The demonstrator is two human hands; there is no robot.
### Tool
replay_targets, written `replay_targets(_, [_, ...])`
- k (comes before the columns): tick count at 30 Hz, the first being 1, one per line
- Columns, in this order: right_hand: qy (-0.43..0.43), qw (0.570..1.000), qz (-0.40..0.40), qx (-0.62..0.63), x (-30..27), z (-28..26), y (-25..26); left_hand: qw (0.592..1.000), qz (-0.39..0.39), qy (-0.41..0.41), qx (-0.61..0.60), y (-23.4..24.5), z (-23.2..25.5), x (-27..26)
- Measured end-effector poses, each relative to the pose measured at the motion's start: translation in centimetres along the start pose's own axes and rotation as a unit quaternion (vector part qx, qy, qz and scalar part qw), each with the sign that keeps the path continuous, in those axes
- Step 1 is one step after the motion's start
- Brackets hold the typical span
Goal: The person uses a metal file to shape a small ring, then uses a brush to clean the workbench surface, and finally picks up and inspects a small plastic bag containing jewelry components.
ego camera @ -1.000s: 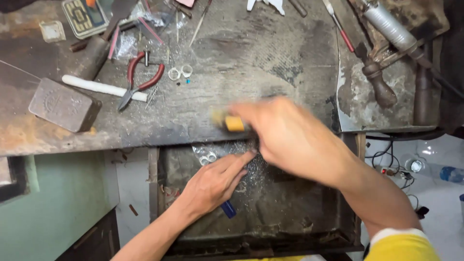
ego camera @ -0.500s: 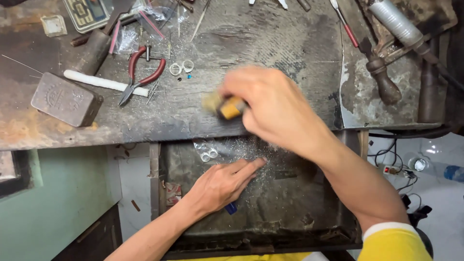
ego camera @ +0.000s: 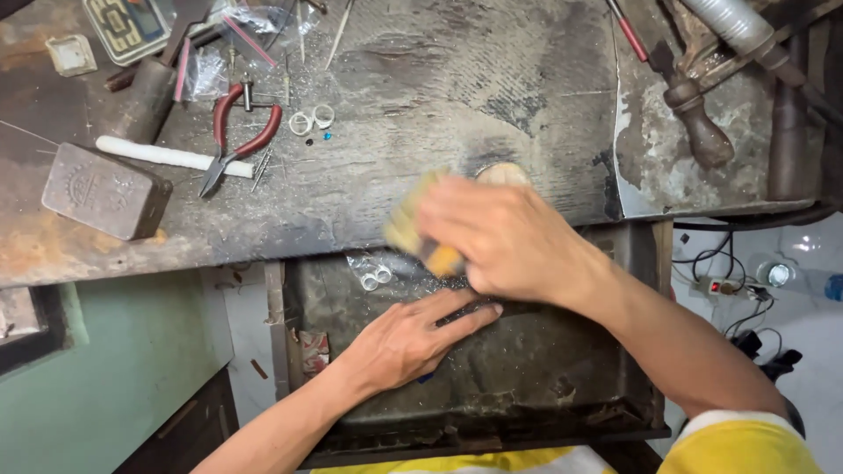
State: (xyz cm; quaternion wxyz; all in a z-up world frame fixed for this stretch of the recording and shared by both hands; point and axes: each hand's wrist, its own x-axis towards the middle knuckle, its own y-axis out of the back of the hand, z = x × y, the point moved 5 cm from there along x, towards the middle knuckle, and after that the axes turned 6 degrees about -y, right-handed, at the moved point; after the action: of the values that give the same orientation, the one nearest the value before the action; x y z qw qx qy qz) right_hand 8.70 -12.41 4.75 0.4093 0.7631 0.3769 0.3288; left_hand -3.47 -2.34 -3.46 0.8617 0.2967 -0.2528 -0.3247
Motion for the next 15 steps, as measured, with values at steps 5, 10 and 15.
replay_targets(5, [0.016, 0.990, 0.040, 0.133, -5.1, -0.6, 2.0, 0.996, 0.075, -0.037, -0.034, 2.1, 0.8, 1.1])
replay_targets(10, [-0.023, 0.986, 0.069, 0.151, -10.2, 0.2, 0.3, 0.998, 0.044, -0.042, -0.012, 0.7, 0.4, 0.4])
replay_targets(15, [-0.134, 0.954, 0.265, -0.028, -12.3, 2.8, 1.8, 0.993, 0.117, -0.023, 0.009, 2.9, 1.1, 1.3])
